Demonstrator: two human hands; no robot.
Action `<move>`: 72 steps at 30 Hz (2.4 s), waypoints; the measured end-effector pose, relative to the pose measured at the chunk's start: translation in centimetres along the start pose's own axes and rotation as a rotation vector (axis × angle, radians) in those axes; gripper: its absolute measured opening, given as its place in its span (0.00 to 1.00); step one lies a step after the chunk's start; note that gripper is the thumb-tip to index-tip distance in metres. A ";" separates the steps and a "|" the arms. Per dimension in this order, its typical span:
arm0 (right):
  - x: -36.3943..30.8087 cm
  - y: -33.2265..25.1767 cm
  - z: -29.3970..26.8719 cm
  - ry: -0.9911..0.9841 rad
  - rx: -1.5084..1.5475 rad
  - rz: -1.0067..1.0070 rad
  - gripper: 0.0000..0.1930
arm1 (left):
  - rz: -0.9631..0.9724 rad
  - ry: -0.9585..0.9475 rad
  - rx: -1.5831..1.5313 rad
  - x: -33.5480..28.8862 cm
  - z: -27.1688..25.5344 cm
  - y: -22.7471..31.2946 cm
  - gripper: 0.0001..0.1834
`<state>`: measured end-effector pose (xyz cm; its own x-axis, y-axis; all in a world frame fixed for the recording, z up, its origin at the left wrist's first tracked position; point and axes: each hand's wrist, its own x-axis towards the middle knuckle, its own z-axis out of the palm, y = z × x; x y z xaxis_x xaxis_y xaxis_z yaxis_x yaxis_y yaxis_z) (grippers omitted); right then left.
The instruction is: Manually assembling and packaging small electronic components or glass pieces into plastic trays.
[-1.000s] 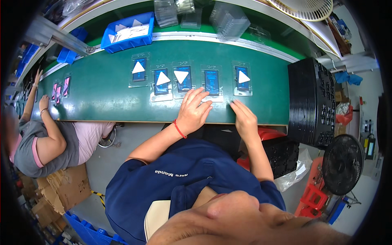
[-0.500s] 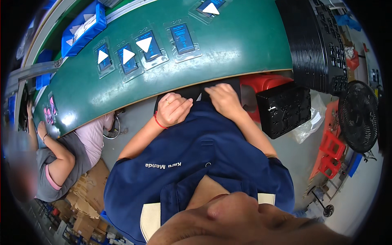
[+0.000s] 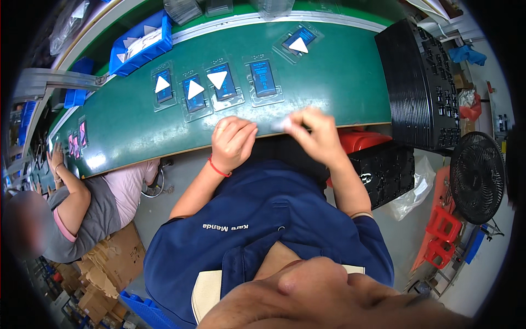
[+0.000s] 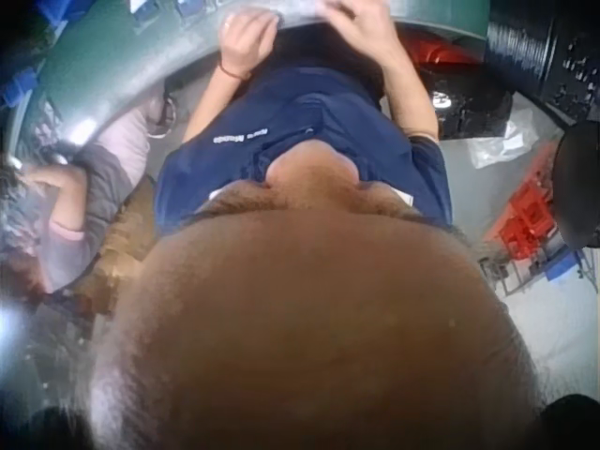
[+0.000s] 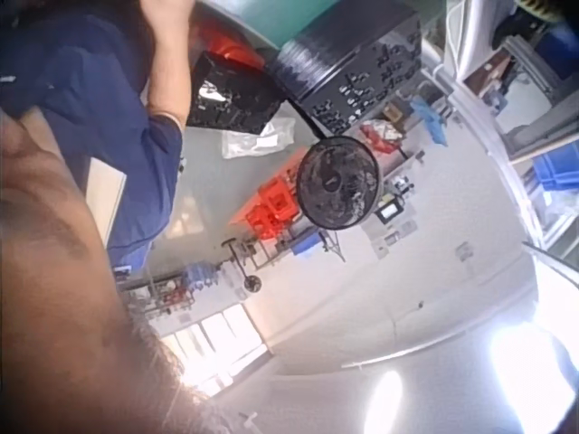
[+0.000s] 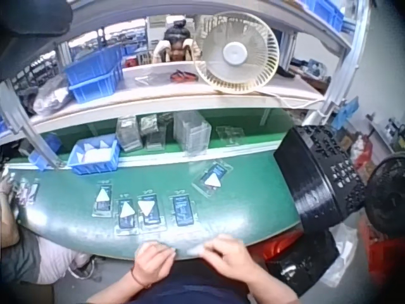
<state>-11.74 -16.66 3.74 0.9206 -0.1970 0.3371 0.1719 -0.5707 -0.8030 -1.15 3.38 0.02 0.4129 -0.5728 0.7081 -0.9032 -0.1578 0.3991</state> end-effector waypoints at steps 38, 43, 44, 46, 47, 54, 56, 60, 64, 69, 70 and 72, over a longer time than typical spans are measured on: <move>6.5 5.0 0.5 -0.276 -0.550 -0.151 0.46 | -0.160 -0.336 0.108 4.9 3.5 -4.5 0.33; 6.8 4.5 2.1 -0.316 -0.688 -0.107 0.42 | -0.223 -0.196 0.171 3.3 1.2 -4.4 0.36; 6.9 4.5 2.2 -0.334 -0.711 -0.094 0.41 | -0.228 -0.191 0.181 3.1 0.3 -4.7 0.36; 7.2 4.2 2.6 -0.343 -0.704 -0.114 0.39 | -0.440 -0.047 0.476 2.3 -1.6 -5.3 0.42; 7.4 4.2 2.8 -0.353 -0.716 -0.131 0.39 | -0.532 -0.073 0.550 1.9 -2.4 -6.3 0.48; 9.3 2.7 7.2 -0.411 -0.705 -0.199 0.34 | -0.778 -0.104 0.694 0.0 -6.6 -10.1 0.51; 9.8 2.0 9.3 -0.363 -0.706 -0.228 0.33 | -0.741 -0.063 0.740 -0.4 -8.4 -11.4 0.47; 11.6 1.8 15.5 -0.257 -0.513 -0.359 0.32 | -0.675 -0.027 0.775 -3.6 -13.2 -16.3 0.36; 14.0 -1.2 25.2 -0.258 -0.491 -0.433 0.31 | -0.688 -0.085 0.826 -7.9 -21.1 -21.3 0.32; 16.1 -3.1 26.8 -0.275 -0.141 -0.451 0.41 | -0.696 -0.102 0.883 -11.2 -27.7 -27.1 0.29; 16.1 -2.9 25.9 -0.239 -0.096 -0.460 0.42 | -0.703 -0.106 0.937 -11.6 -28.3 -27.9 0.30; 16.0 -2.9 20.3 -0.121 -0.267 -0.554 0.40 | -0.709 -0.041 1.101 -12.9 -29.1 -27.7 0.32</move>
<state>9.55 -1.98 1.50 0.7558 0.2683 0.5973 0.5561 -0.7447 -0.3690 21.98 38.52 -3.20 0.8487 -0.1147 0.5163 -0.1216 -0.9924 -0.0207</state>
